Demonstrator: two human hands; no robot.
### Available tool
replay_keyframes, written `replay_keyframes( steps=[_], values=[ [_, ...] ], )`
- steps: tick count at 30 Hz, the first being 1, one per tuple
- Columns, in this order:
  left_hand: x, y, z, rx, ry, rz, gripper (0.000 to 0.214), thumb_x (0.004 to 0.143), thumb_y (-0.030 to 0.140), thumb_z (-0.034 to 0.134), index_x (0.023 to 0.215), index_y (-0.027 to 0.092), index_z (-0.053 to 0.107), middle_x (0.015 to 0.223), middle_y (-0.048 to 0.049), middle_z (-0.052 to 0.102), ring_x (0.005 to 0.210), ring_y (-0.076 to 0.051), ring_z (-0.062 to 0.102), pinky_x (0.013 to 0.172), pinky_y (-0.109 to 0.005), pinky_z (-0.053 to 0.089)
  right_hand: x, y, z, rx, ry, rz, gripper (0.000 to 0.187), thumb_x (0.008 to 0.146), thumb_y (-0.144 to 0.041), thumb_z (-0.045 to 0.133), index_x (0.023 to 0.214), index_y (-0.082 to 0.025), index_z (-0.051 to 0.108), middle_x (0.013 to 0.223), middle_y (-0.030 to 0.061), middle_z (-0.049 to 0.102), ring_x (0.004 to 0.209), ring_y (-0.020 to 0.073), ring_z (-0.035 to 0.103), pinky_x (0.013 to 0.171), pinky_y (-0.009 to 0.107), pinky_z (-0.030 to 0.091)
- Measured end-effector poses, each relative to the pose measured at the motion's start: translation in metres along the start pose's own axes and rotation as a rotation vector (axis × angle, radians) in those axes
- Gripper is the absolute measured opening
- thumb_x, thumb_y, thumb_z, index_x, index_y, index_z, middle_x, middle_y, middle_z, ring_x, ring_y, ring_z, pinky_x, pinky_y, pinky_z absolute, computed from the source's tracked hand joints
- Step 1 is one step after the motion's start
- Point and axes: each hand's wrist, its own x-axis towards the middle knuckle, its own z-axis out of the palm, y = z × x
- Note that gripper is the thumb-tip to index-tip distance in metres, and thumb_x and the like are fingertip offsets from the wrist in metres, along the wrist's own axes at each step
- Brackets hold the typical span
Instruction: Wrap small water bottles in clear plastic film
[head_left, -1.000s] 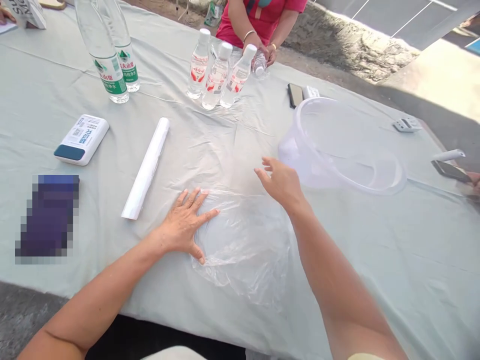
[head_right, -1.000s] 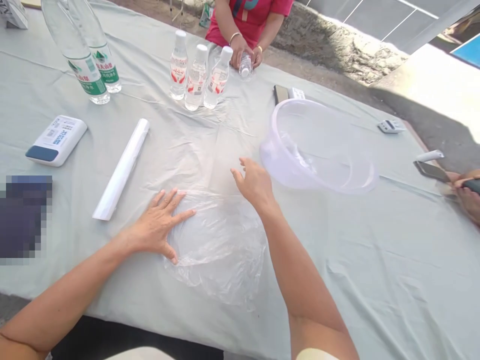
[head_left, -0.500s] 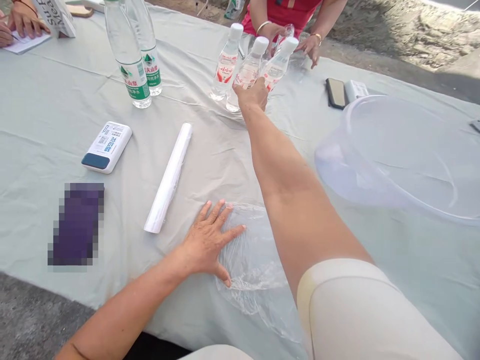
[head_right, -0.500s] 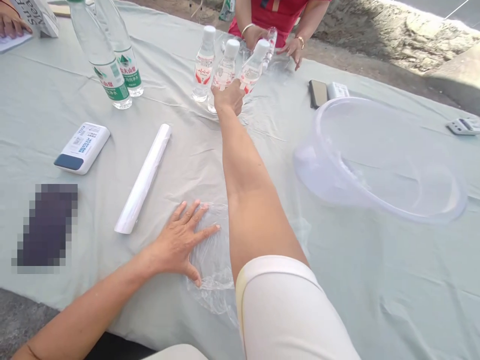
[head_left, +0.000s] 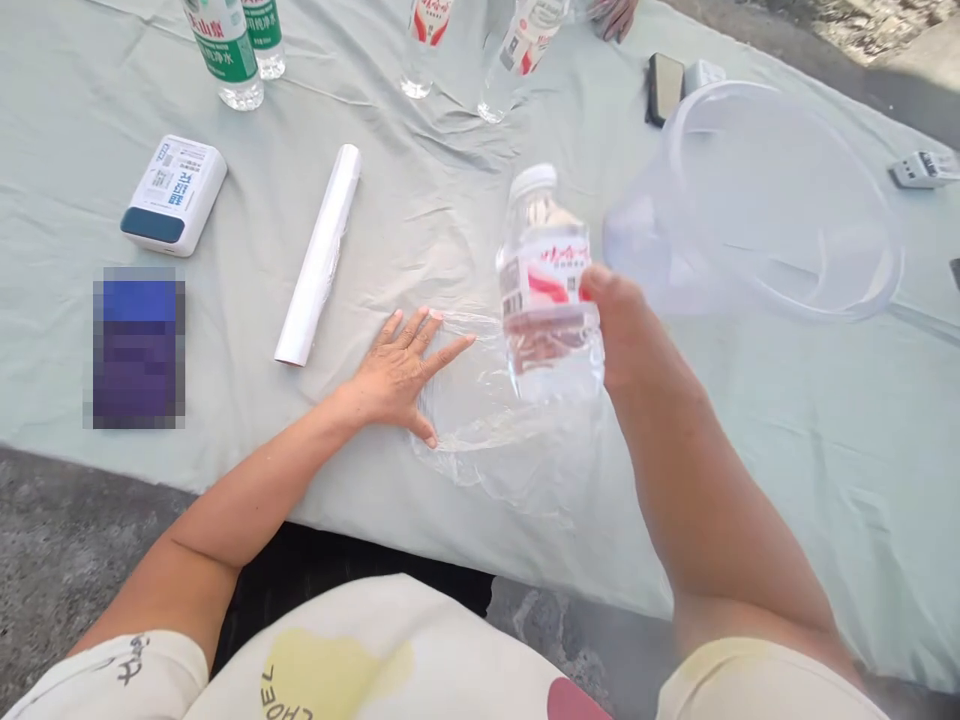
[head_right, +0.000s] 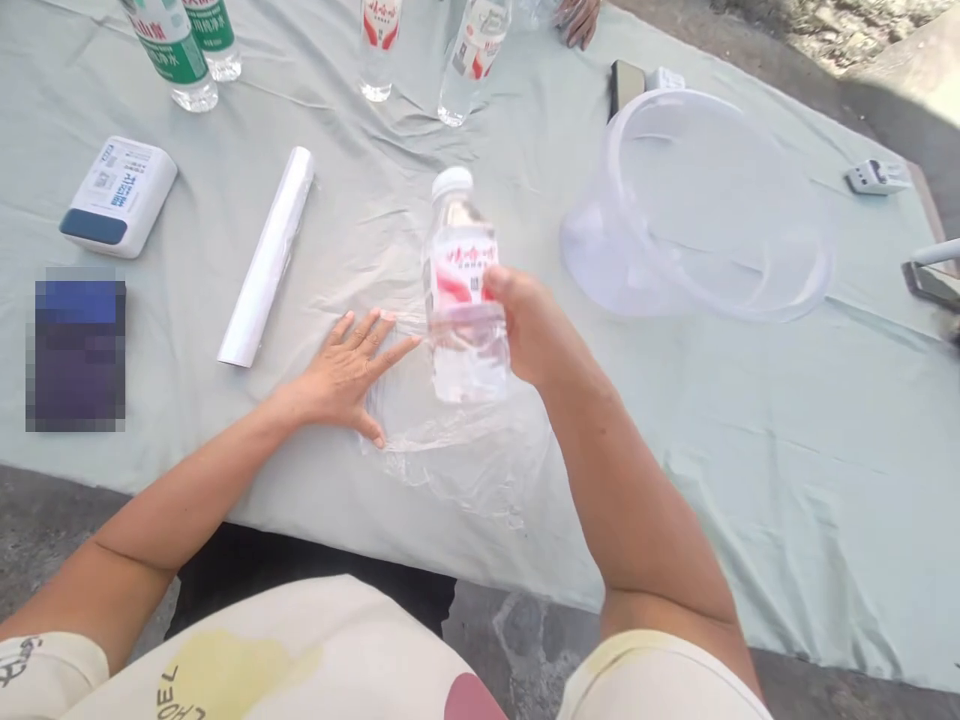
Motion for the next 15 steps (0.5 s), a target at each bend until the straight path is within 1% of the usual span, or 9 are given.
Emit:
replay_keyframes(
  steps=[2, 3, 4, 5, 7, 9, 13, 15],
  values=[
    [0.000, 0.000, 0.000, -0.019, 0.004, -0.005, 0.144, 0.048, 0.068, 0.088, 0.163, 0.024, 0.014, 0.171, -0.0196, 0.006, 0.156, -0.046, -0.001, 0.123, -0.063, -0.005, -0.042, 0.017, 0.002, 0.130, -0.192, 0.155, 0.033, 0.085, -0.052, 0.050, 0.081, -0.020, 0.061, 0.072, 0.0056, 0.059, 0.065, 0.0215, 0.062, 0.054, 0.034, 0.048],
    [0.000, 0.000, 0.001, -0.030, 0.011, -0.005, 0.145, 0.047, 0.068, 0.088, 0.163, 0.023, 0.013, 0.171, -0.0199, 0.005, 0.156, -0.046, -0.001, 0.123, -0.062, -0.005, -0.057, 0.025, 0.005, 0.195, -0.277, 0.210, 0.031, 0.081, -0.051, 0.058, 0.080, -0.020, 0.060, 0.073, 0.0044, 0.058, 0.065, 0.0201, 0.059, 0.054, 0.032, 0.047],
    [0.000, -0.001, 0.001, -0.041, 0.019, -0.003, 0.147, 0.047, 0.068, 0.089, 0.163, 0.023, 0.012, 0.171, -0.0203, 0.005, 0.156, -0.046, -0.001, 0.123, -0.062, -0.006, -0.069, 0.032, 0.009, 0.210, -0.327, 0.247, 0.031, 0.080, -0.051, 0.062, 0.079, -0.020, 0.060, 0.074, 0.0031, 0.058, 0.065, 0.0180, 0.057, 0.055, 0.031, 0.045],
    [-0.001, -0.001, 0.002, -0.052, 0.028, 0.002, 0.148, 0.046, 0.067, 0.089, 0.163, 0.023, 0.011, 0.171, -0.0205, 0.005, 0.156, -0.047, -0.001, 0.122, -0.063, -0.006, -0.077, 0.037, 0.013, 0.200, -0.348, 0.268, 0.034, 0.081, -0.053, 0.063, 0.079, -0.020, 0.058, 0.074, 0.0019, 0.057, 0.064, 0.0160, 0.055, 0.056, 0.029, 0.044],
    [-0.001, -0.002, 0.003, -0.067, 0.048, 0.020, 0.148, 0.046, 0.068, 0.089, 0.163, 0.024, 0.010, 0.171, -0.0208, 0.006, 0.156, -0.047, 0.000, 0.122, -0.064, -0.005, -0.084, 0.043, 0.023, 0.140, -0.306, 0.292, 0.041, 0.085, -0.059, 0.060, 0.076, -0.020, 0.054, 0.072, -0.0001, 0.053, 0.062, 0.0128, 0.049, 0.056, 0.027, 0.039],
    [-0.002, -0.002, 0.004, -0.071, 0.061, 0.036, 0.147, 0.048, 0.068, 0.089, 0.163, 0.025, 0.009, 0.171, -0.0206, 0.006, 0.156, -0.047, 0.001, 0.121, -0.065, -0.004, -0.081, 0.041, 0.034, 0.054, -0.187, 0.300, 0.047, 0.085, -0.064, 0.059, 0.073, -0.020, 0.049, 0.070, -0.0010, 0.051, 0.061, 0.0118, 0.045, 0.055, 0.026, 0.037],
    [-0.004, -0.002, 0.005, -0.064, 0.069, 0.045, 0.141, 0.052, 0.066, 0.087, 0.163, 0.023, 0.011, 0.171, -0.0192, 0.007, 0.156, -0.047, 0.000, 0.121, -0.065, -0.005, -0.063, 0.035, 0.058, -0.075, 0.031, 0.272, 0.054, 0.082, -0.073, 0.059, 0.072, -0.022, 0.045, 0.072, 0.0010, 0.054, 0.062, 0.0145, 0.049, 0.055, 0.029, 0.039],
    [-0.007, -0.002, -0.001, -0.085, 0.059, 0.057, 0.135, 0.057, 0.063, 0.086, 0.163, 0.023, 0.012, 0.171, -0.0176, 0.010, 0.156, -0.046, 0.002, 0.122, -0.064, -0.003, -0.057, 0.036, 0.069, -0.134, 0.106, 0.262, 0.056, 0.079, -0.077, 0.059, 0.074, -0.023, 0.045, 0.073, 0.0019, 0.057, 0.063, 0.0162, 0.050, 0.056, 0.031, 0.040]
  ],
)
